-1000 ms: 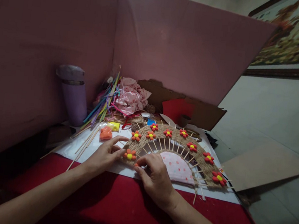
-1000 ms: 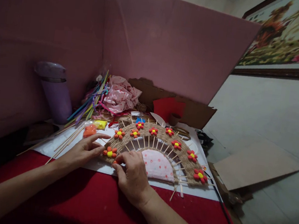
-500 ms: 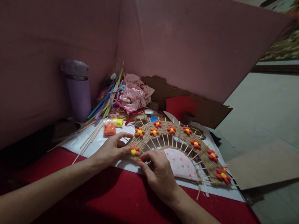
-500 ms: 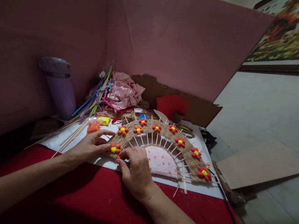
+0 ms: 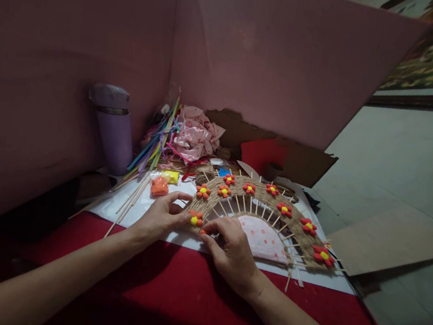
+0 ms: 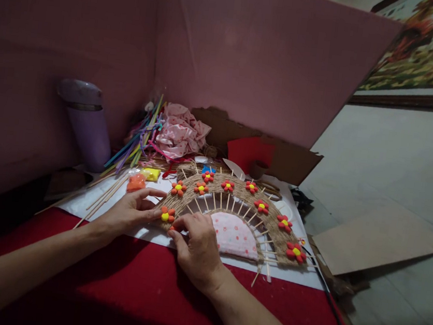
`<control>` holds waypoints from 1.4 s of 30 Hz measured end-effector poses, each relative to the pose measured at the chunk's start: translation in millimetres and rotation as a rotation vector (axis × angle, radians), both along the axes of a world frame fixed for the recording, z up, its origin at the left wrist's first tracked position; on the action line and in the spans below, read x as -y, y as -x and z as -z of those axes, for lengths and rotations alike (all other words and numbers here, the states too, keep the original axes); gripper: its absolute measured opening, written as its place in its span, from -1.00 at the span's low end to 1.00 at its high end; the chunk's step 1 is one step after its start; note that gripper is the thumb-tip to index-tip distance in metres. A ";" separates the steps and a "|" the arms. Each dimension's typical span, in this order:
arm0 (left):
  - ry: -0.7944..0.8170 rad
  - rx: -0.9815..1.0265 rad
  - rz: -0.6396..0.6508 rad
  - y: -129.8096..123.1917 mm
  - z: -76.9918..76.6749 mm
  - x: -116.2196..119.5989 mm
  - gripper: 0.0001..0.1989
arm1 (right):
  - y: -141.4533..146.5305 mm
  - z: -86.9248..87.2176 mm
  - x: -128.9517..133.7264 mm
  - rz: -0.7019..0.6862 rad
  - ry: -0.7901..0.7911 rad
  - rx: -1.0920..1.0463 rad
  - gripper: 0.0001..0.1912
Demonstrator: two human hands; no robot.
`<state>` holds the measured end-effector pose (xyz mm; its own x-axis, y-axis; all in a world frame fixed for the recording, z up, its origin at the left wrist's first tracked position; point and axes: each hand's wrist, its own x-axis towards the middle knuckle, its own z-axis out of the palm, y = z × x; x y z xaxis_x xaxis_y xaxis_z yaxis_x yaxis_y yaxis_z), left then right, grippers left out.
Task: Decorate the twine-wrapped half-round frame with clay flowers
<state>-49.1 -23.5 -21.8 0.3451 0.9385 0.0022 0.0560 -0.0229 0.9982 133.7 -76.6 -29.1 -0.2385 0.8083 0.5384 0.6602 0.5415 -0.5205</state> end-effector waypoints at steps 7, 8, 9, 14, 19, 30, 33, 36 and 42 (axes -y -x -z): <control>0.065 0.025 -0.064 -1.9 -12.6 6.5 -0.54 | -0.5 -0.2 1.3 -0.009 0.003 0.006 -0.94; 0.071 0.021 -0.067 -2.4 -13.0 6.4 -0.54 | -0.5 -0.2 1.3 -0.009 0.003 0.007 -0.95; 0.076 0.017 -0.068 -2.9 -13.0 5.9 -0.53 | -0.6 -0.2 1.2 -0.009 0.003 0.009 -0.95; 0.090 0.022 -0.072 -5.0 -8.5 1.1 -0.53 | -0.8 -0.2 0.7 -0.009 -0.006 0.015 -0.95; 0.094 0.034 -0.072 -5.4 -8.8 1.4 -0.51 | -0.2 -1.1 0.5 -0.005 -0.007 0.011 -0.95; 0.079 0.016 -0.045 -3.1 -6.8 1.5 -0.43 | -0.6 1.3 -0.2 -0.011 0.009 0.001 -0.94; 0.105 0.034 -0.042 -3.4 -7.7 2.9 -0.41 | -0.2 1.0 -0.1 -0.002 0.009 0.002 -0.94; 0.112 0.045 -0.046 -3.1 -10.3 5.2 -0.48 | -0.2 0.4 0.4 -0.005 0.008 -0.002 -0.95; 0.083 0.037 -0.080 -4.7 -9.5 3.1 -0.54 | -0.2 0.8 -0.6 -0.016 0.000 0.005 -0.95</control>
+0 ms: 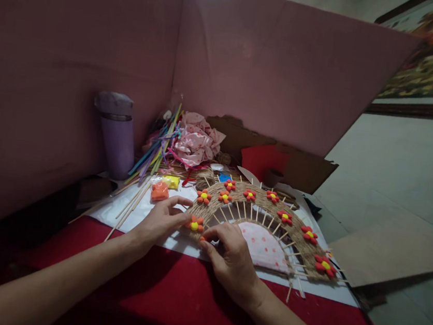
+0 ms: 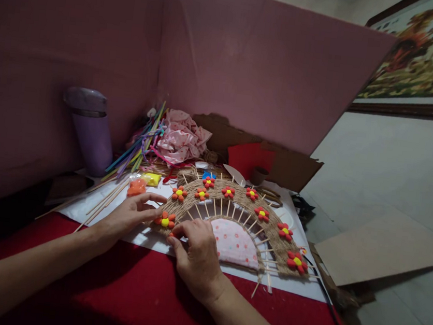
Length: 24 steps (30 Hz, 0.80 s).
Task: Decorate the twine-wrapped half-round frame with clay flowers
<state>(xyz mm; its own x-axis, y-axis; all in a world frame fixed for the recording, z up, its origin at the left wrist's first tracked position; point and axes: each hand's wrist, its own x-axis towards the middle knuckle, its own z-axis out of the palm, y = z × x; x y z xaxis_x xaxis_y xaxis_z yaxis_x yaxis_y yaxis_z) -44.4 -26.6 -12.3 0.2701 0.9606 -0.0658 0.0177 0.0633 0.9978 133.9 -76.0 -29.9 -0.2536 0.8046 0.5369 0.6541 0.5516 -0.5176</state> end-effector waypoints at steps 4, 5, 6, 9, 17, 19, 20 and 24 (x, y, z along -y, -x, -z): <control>0.006 -0.001 0.012 -1.5 2.4 -2.9 -0.51 | 0.3 0.5 -1.2 0.000 0.002 0.004 -0.94; 0.006 -0.007 0.009 -1.8 2.7 -3.3 -0.51 | 0.3 0.3 -1.1 -0.001 0.002 0.003 -0.94; 0.006 -0.015 0.006 -2.1 2.8 -3.4 -0.50 | 0.4 0.1 -1.0 -0.001 0.003 0.003 -0.94; 0.015 -0.021 0.000 -2.8 1.6 -2.6 -0.50 | 0.6 -0.6 -0.4 -0.003 0.004 0.003 -0.93; 0.020 0.026 0.085 3.6 4.2 -4.1 -0.40 | -0.7 -0.9 -0.2 0.007 0.000 -0.002 -0.94; 0.023 0.033 0.106 4.5 7.8 -6.0 -0.33 | -0.8 -1.0 -0.1 0.009 0.000 0.001 -0.94; 0.028 0.039 0.105 4.4 9.1 -6.7 -0.31 | -0.7 -1.0 -0.1 0.009 0.001 0.003 -0.94; 0.035 0.055 0.079 2.7 7.8 -5.2 -0.34 | -0.1 -1.3 0.0 0.008 0.003 0.002 -0.94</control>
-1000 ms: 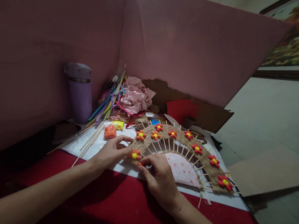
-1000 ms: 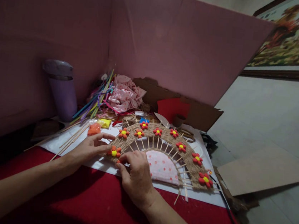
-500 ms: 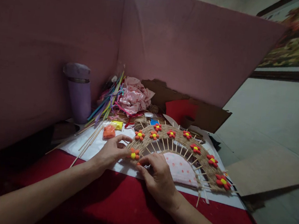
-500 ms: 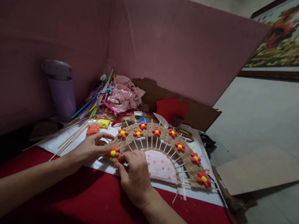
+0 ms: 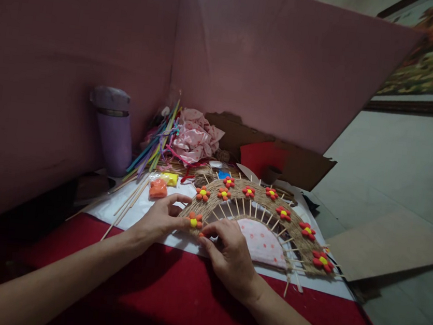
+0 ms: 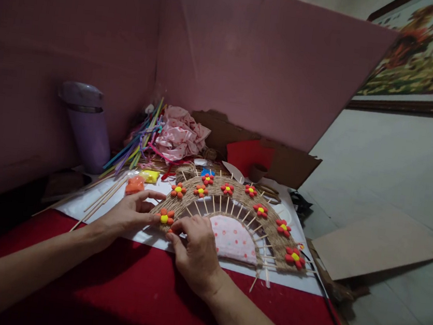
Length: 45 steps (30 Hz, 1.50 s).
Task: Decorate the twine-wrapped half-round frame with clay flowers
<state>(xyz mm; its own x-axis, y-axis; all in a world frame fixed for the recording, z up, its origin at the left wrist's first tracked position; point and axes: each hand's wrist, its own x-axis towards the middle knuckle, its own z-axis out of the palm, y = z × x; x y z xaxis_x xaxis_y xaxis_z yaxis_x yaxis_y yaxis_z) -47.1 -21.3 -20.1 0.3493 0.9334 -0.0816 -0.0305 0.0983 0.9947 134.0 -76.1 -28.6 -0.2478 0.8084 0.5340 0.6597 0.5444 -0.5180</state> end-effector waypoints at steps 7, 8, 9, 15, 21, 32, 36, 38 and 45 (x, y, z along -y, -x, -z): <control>0.010 -0.037 -0.058 0.0 -14.3 9.3 -0.54 | -0.6 -0.5 0.7 -0.002 -0.010 0.004 -0.95; 0.005 -0.033 -0.065 -0.5 -14.0 9.2 -0.54 | -0.7 -0.4 0.6 -0.003 -0.011 0.006 -0.94; -0.003 -0.027 -0.064 -1.1 -13.0 8.6 -0.53 | -0.7 -0.4 0.5 -0.003 -0.011 0.008 -0.94; -0.006 -0.014 -0.062 -5.5 -5.8 3.7 -0.52 | 0.3 -0.2 0.3 -0.004 -0.004 0.011 -0.93; -0.108 -0.083 -0.095 -0.7 -7.3 6.6 -0.60 | 0.1 1.0 -0.7 0.002 -0.008 0.000 -0.94; -0.462 -0.350 -0.033 10.4 3.1 13.3 -0.88 | -1.2 1.1 -1.4 -0.013 -0.006 0.000 -0.93; -0.504 -0.367 -0.031 6.4 -0.2 11.9 -0.88 | -1.0 1.0 -1.2 -0.007 -0.008 0.009 -0.93; -0.494 -0.350 -0.029 5.9 -0.6 11.5 -0.87 | -0.9 0.4 -1.0 -0.006 -0.006 0.009 -0.93; -0.592 -0.416 -0.041 7.8 6.4 8.1 -0.84 | -2.2 1.3 -1.3 0.000 -0.013 0.032 -0.95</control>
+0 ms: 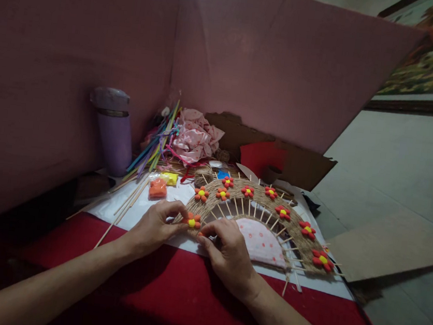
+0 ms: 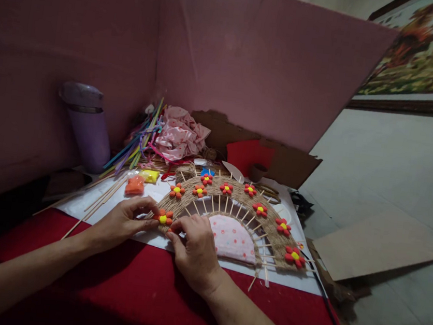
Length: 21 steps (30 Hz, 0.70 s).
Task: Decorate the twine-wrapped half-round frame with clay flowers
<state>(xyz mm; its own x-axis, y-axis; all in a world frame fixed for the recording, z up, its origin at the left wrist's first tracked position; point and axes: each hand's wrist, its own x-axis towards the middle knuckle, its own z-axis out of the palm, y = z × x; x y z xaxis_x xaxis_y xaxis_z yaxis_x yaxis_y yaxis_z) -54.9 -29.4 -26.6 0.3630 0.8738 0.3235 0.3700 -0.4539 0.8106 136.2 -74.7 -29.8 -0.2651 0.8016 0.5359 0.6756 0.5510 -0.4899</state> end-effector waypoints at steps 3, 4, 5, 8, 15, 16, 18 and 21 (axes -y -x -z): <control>-0.037 -0.029 -0.005 0.7 2.7 -2.0 -0.84 | -0.3 0.5 -0.3 0.004 -0.014 0.011 -0.94; -0.046 -0.042 -0.007 0.9 3.3 -2.5 -0.83 | -0.3 0.5 -0.3 0.005 -0.015 0.012 -0.94; -0.054 -0.053 -0.010 1.1 3.7 -2.9 -0.83 | -0.3 0.4 -0.4 0.004 -0.014 0.012 -0.94; -0.063 -0.071 -0.018 1.6 3.9 -2.8 -0.83 | -0.2 0.3 -0.5 -0.001 0.000 0.006 -0.94; 0.182 0.109 0.030 0.4 -4.3 2.5 -0.83 | -0.2 -0.1 0.2 -0.007 0.017 -0.005 -0.95; 0.208 0.130 0.032 -0.2 -5.7 2.9 -0.82 | -0.1 -0.3 0.2 -0.006 0.018 -0.003 -0.95; 0.212 0.149 0.039 -1.5 -7.2 3.1 -0.83 | 0.2 -0.9 0.3 -0.004 0.018 -0.001 -0.94; 0.191 0.174 0.064 -2.9 -6.3 2.2 -0.86 | 0.5 -1.1 0.5 -0.002 0.017 0.001 -0.94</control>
<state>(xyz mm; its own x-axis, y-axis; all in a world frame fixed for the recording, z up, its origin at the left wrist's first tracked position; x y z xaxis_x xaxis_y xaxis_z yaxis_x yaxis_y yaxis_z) -52.0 -31.6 -20.2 0.3731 0.9020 0.2172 0.1930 -0.3045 0.9328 135.7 -75.2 -28.7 -0.2672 0.8099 0.5222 0.6747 0.5442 -0.4987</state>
